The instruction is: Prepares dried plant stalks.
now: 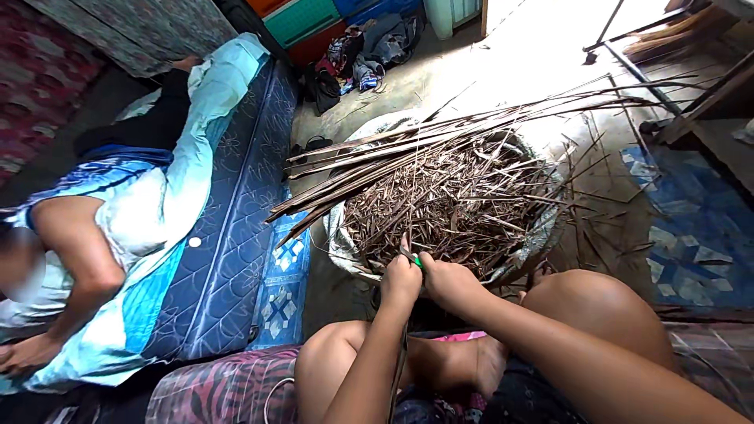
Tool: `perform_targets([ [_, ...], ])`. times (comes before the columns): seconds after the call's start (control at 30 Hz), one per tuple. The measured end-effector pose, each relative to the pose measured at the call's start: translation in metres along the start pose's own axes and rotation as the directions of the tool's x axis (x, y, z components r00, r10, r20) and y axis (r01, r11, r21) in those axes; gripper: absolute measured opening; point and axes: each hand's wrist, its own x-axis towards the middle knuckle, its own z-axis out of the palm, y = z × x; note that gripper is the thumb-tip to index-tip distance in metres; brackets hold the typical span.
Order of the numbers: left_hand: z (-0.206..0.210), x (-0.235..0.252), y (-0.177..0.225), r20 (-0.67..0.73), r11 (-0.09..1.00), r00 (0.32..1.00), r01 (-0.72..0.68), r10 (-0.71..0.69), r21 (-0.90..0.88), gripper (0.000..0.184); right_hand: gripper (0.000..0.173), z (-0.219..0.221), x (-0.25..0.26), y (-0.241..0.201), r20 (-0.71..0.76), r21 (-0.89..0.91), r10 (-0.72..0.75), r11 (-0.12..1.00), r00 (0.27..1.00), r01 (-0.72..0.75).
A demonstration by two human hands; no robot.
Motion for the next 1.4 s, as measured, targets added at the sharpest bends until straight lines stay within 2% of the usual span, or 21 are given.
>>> perform_targets([
  [0.07, 0.0, 0.002, -0.003, 0.007, 1.0, 1.0, -0.007, 0.007, 0.018, 0.054, 0.037, 0.003, -0.003, -0.001, 0.002, -0.006, 0.018, 1.0, 1.0, -0.018],
  [0.13, -0.001, 0.002, -0.003, 0.017, 0.999, 1.0, 0.007, -0.008, 0.05, 0.055, 0.037, 0.005, -0.006, -0.004, -0.001, -0.022, 0.037, 0.999, 0.999, -0.037],
  [0.5, 0.006, 0.001, -0.005, 0.038, 0.995, 0.997, 0.058, -0.061, 0.081, 0.055, 0.035, 0.017, 0.003, -0.005, -0.056, -0.074, 0.056, 0.995, 0.997, -0.06],
  [0.87, 0.013, -0.002, -0.016, -0.002, 1.0, 1.0, -0.006, 0.006, -0.021, 0.053, 0.035, 0.024, 0.011, -0.006, -0.111, -0.084, 0.069, 0.993, 0.991, -0.079],
  [0.97, 0.018, -0.003, -0.018, -0.002, 0.999, 1.0, -0.028, 0.028, -0.019, 0.045, 0.037, 0.022, 0.017, -0.005, -0.118, -0.074, 0.119, 0.989, 0.986, -0.128],
  [1.13, 0.022, -0.015, -0.015, 0.023, 0.99, 0.994, -0.108, 0.111, -0.086, 0.052, 0.043, -0.002, 0.03, 0.012, -0.199, 0.027, 0.246, 0.969, 0.949, -0.245],
  [1.23, 0.021, -0.021, -0.016, 0.047, 0.985, 0.989, -0.131, 0.137, -0.114, 0.052, 0.038, -0.026, 0.033, 0.028, -0.254, 0.107, 0.328, 0.944, 0.91, -0.311],
  [1.3, 0.017, -0.022, -0.018, 0.038, 0.984, 0.99, -0.127, 0.133, -0.129, 0.052, 0.034, -0.037, 0.026, 0.028, -0.262, 0.141, 0.289, 0.955, 0.921, -0.26],
  [1.4, 0.008, -0.017, -0.019, 0.016, 0.984, 0.994, -0.106, 0.11, -0.142, 0.052, 0.033, -0.031, 0.011, 0.021, -0.192, 0.147, 0.138, 0.983, 0.972, -0.111],
])
